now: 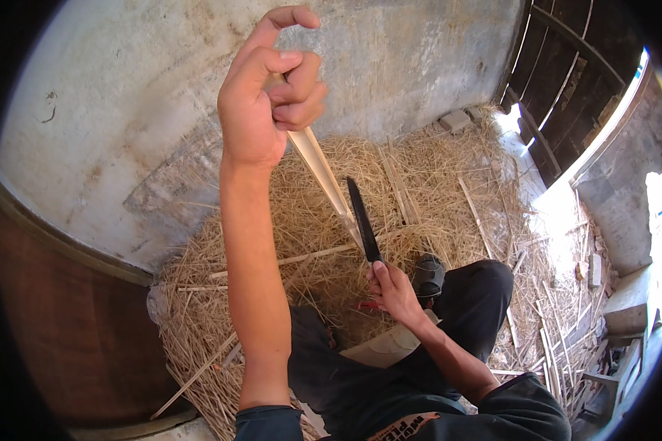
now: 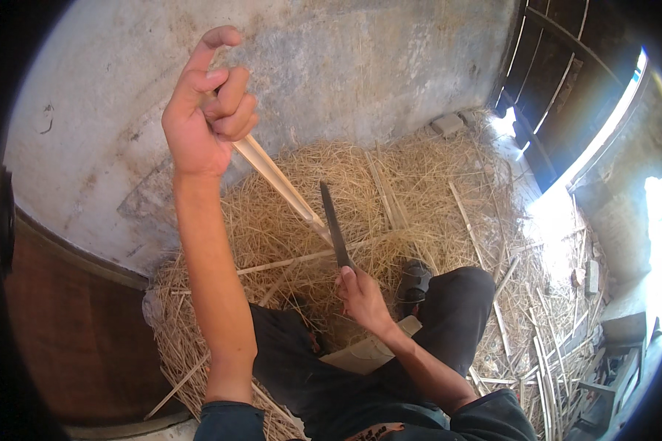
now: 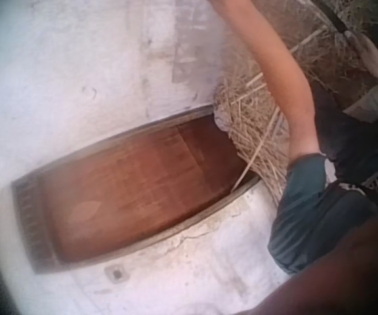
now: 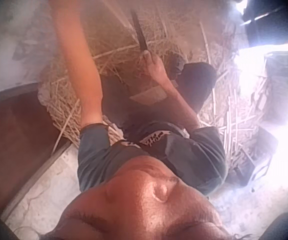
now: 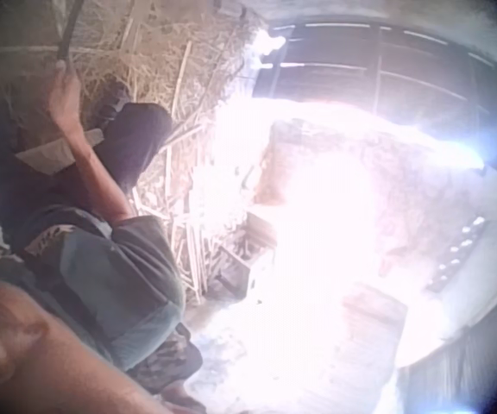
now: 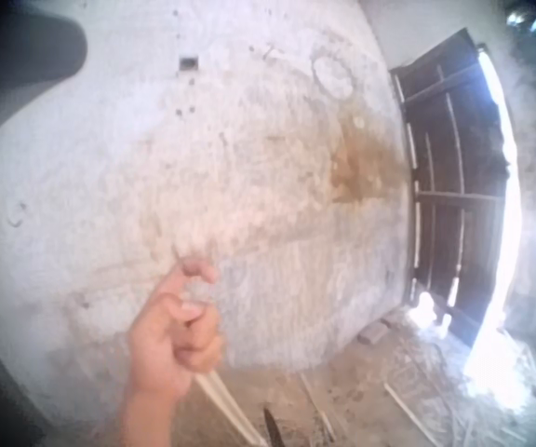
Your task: The person sits on a straw-covered floor and uses a red utility knife to shave thin strips from a long wooden stick. They repeatedly scrape the blade along the length of the stick to remove material, occasionally rotating the stick to work on different sides.
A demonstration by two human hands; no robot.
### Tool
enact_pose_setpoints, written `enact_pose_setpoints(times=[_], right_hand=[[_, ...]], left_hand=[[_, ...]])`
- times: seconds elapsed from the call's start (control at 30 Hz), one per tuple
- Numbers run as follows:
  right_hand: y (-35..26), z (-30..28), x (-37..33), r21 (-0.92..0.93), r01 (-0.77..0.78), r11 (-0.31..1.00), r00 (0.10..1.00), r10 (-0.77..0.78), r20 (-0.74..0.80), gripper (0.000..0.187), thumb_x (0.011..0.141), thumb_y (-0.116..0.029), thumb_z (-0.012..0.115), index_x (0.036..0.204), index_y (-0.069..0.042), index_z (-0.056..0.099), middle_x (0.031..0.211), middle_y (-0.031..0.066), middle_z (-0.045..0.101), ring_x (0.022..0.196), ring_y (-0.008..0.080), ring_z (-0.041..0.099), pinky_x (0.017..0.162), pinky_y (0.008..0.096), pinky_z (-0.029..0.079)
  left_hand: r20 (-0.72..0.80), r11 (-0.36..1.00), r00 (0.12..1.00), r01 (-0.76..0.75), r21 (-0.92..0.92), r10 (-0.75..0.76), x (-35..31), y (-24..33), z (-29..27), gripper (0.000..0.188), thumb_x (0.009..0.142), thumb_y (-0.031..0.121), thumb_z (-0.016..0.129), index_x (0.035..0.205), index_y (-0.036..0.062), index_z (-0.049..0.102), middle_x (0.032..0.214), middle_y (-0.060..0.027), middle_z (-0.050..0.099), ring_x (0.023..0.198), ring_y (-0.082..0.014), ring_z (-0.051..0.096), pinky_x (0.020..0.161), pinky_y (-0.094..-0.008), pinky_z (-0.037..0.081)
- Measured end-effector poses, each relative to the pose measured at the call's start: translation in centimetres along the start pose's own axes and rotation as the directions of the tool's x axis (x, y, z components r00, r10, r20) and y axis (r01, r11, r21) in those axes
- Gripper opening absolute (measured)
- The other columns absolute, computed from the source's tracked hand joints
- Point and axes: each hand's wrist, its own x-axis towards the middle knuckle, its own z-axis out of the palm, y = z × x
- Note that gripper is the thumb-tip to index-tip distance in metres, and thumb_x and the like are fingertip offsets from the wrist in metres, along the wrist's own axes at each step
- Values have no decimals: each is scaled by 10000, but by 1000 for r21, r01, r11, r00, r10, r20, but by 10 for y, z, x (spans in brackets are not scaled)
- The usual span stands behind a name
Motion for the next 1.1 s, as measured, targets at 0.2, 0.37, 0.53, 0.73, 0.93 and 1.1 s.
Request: enact_pose_setpoints(times=[0.2, 0.37, 0.53, 0.73, 0.93, 1.1], right_hand=[[-41, 4, -18, 249, 316, 916, 944, -278, -178, 422, 1150, -442, 412, 1048, -50, 530, 700, -31, 407, 533, 55, 365, 468, 229, 327], [41, -3, 12, -388, 305, 870, 927, -364, -89, 345, 1148, -368, 436, 978, -79, 515, 689, -44, 399, 522, 68, 358, 471, 260, 316], [21, -13, 8, -148, 29, 989, 993, -46, -113, 383, 1131, -362, 470, 1000, -19, 575, 715, 15, 525, 583, 99, 496, 515, 307, 407], [-18, 8, -10, 5, 459, 888, 853, -439, -283, 393, 1151, -375, 422, 1004, -32, 547, 682, -22, 472, 574, 60, 437, 509, 257, 355], [106, -15, 35, -494, 88, 865, 956, -213, -204, 419, 1130, -335, 456, 1056, 59, 580, 671, 151, 607, 594, 250, 668, 556, 434, 496], [91, -23, 49, -275, 30, 961, 980, -83, -183, 422, 1130, -340, 461, 1017, 44, 595, 653, 99, 578, 530, 208, 614, 528, 408, 495]], left_hand=[[24, 999, 999, 25, -45, -24, -5, 5, -8, 382, 973, 157, 405, 1334, 97, 513, 569, 77, 274, 424, -49, 187, 402, -253, 143], [124, 996, 992, 37, -75, -27, 3, -1, -4, 338, 973, 151, 404, 1290, 111, 512, 561, 80, 266, 419, -50, 177, 399, -256, 137], [81, 998, 996, 26, -58, -21, 0, 1, -11, 312, 976, 148, 398, 1266, 117, 509, 556, 82, 262, 415, -50, 170, 400, -256, 135], [80, 998, 997, 24, -55, -20, 0, 0, -7, 315, 976, 148, 392, 1267, 119, 510, 553, 83, 262, 415, -50, 169, 401, -255, 135], [48, 1000, 999, 18, -21, -17, 1, 1, -3, 276, 979, 145, 387, 1227, 123, 505, 547, 90, 259, 415, -46, 180, 400, -254, 140], [107, 997, 994, 22, -72, -14, -1, 4, -11, 250, 980, 141, 386, 1207, 128, 492, 544, 86, 268, 413, -44, 185, 398, -250, 135]])
